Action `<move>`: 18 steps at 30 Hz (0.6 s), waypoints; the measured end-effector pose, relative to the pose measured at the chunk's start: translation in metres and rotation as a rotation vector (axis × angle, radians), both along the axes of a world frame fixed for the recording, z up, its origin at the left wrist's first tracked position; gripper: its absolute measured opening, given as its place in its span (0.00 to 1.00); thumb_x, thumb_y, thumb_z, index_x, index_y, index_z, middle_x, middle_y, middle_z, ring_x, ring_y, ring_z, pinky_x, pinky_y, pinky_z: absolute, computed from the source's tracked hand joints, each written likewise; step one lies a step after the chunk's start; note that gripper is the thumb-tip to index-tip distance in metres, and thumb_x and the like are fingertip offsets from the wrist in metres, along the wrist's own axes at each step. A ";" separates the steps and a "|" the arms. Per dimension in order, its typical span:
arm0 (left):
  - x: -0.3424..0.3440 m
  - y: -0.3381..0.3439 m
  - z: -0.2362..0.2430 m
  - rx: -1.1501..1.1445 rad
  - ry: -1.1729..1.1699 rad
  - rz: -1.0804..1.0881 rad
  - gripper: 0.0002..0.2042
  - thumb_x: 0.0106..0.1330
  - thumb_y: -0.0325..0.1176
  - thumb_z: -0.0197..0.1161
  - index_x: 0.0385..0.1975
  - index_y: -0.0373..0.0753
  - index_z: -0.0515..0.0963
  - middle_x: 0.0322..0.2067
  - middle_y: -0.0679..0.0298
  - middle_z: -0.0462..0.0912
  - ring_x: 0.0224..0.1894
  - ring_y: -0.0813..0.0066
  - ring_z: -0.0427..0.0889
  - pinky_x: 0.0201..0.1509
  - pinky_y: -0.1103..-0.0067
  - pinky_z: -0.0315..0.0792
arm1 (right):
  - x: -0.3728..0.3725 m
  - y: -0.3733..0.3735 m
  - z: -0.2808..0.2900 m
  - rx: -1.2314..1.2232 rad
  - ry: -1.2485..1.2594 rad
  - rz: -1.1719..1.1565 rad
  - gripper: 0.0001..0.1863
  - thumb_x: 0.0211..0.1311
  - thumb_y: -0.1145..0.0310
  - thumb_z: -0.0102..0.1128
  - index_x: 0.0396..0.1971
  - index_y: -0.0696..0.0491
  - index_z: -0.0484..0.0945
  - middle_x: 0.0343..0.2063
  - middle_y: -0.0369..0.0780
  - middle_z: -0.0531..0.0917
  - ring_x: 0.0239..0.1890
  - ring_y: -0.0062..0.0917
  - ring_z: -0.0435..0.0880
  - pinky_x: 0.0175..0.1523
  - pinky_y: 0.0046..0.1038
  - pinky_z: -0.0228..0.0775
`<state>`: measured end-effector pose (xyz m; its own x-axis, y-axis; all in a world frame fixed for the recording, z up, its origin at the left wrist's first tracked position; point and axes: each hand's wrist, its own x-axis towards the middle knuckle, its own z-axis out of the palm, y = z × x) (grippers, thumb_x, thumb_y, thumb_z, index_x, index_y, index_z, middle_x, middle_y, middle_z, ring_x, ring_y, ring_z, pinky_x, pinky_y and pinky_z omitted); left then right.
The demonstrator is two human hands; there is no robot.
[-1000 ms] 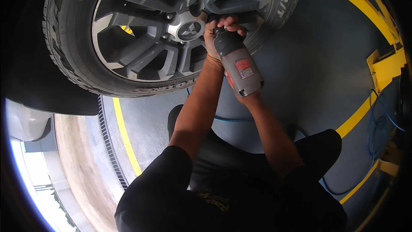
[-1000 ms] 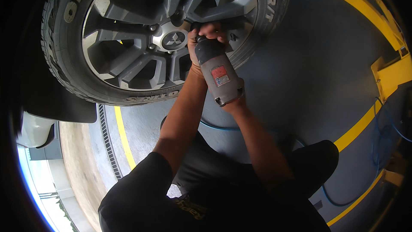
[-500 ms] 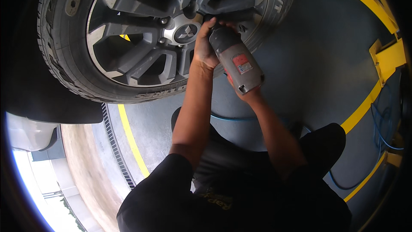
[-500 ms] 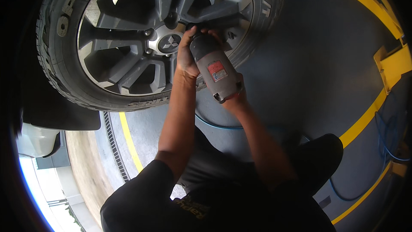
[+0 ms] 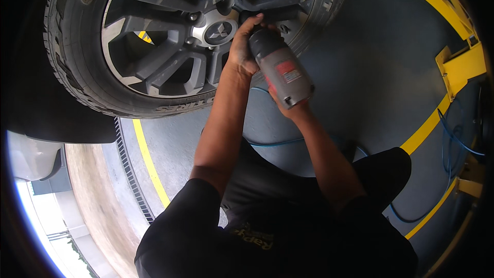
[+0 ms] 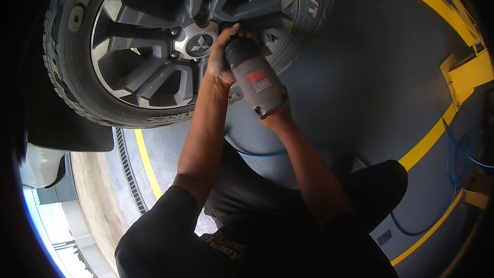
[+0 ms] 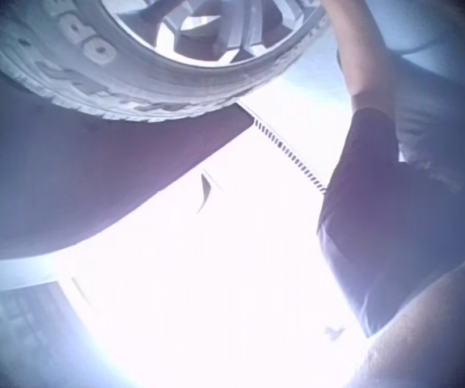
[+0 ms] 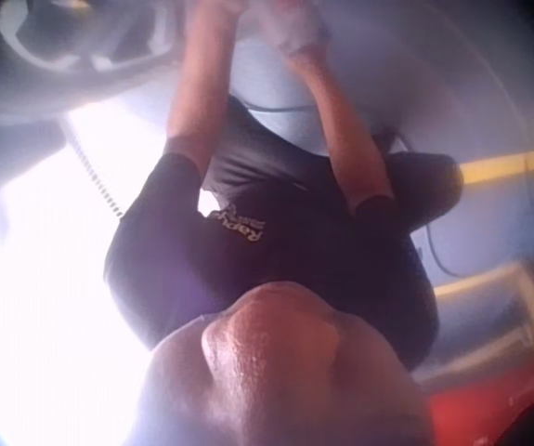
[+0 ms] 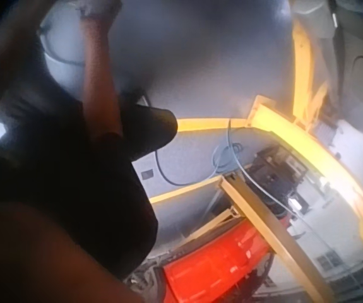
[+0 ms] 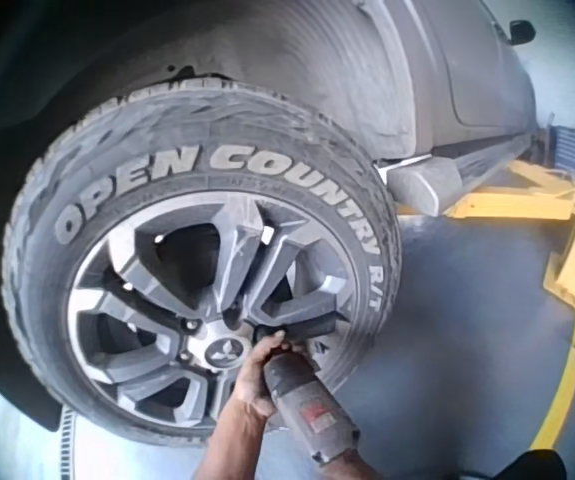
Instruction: The person removes lug nuts from a vehicle's wheel using an impact wrench, then detaches the tire and rolls it away. They repeat the process on another wheel, remove the tire, and mark the tire with a pink marker.
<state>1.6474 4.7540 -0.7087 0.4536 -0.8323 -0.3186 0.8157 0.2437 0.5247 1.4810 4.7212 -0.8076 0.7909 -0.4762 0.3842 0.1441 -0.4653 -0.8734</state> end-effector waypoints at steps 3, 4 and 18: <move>-0.004 0.002 -0.001 0.033 -0.005 0.063 0.12 0.63 0.43 0.67 0.30 0.42 0.75 0.30 0.58 0.82 0.32 0.63 0.83 0.39 0.68 0.80 | -0.005 -0.001 0.004 -0.259 -0.005 -0.013 0.16 0.61 0.68 0.66 0.48 0.51 0.81 0.43 0.42 0.83 0.45 0.38 0.82 0.49 0.40 0.75; -0.008 0.005 -0.001 0.015 0.024 0.079 0.13 0.63 0.43 0.67 0.29 0.41 0.75 0.31 0.57 0.81 0.33 0.64 0.83 0.40 0.69 0.80 | -0.009 -0.005 0.008 -0.462 -0.045 -0.034 0.16 0.61 0.67 0.65 0.49 0.51 0.80 0.45 0.42 0.82 0.46 0.38 0.82 0.50 0.40 0.75; 0.012 0.043 -0.114 -0.402 0.322 0.219 0.13 0.71 0.40 0.54 0.42 0.36 0.77 0.37 0.61 0.78 0.41 0.70 0.78 0.51 0.73 0.79 | -0.103 0.008 0.031 -0.293 0.248 0.102 0.14 0.62 0.67 0.65 0.47 0.51 0.80 0.43 0.39 0.83 0.44 0.34 0.82 0.49 0.35 0.74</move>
<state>1.6593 4.7973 -0.8228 0.5620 -0.8140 -0.1469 0.8271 0.5550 0.0888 1.3784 4.7289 -0.7767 0.9146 -0.2885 0.2833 0.0039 -0.6943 -0.7196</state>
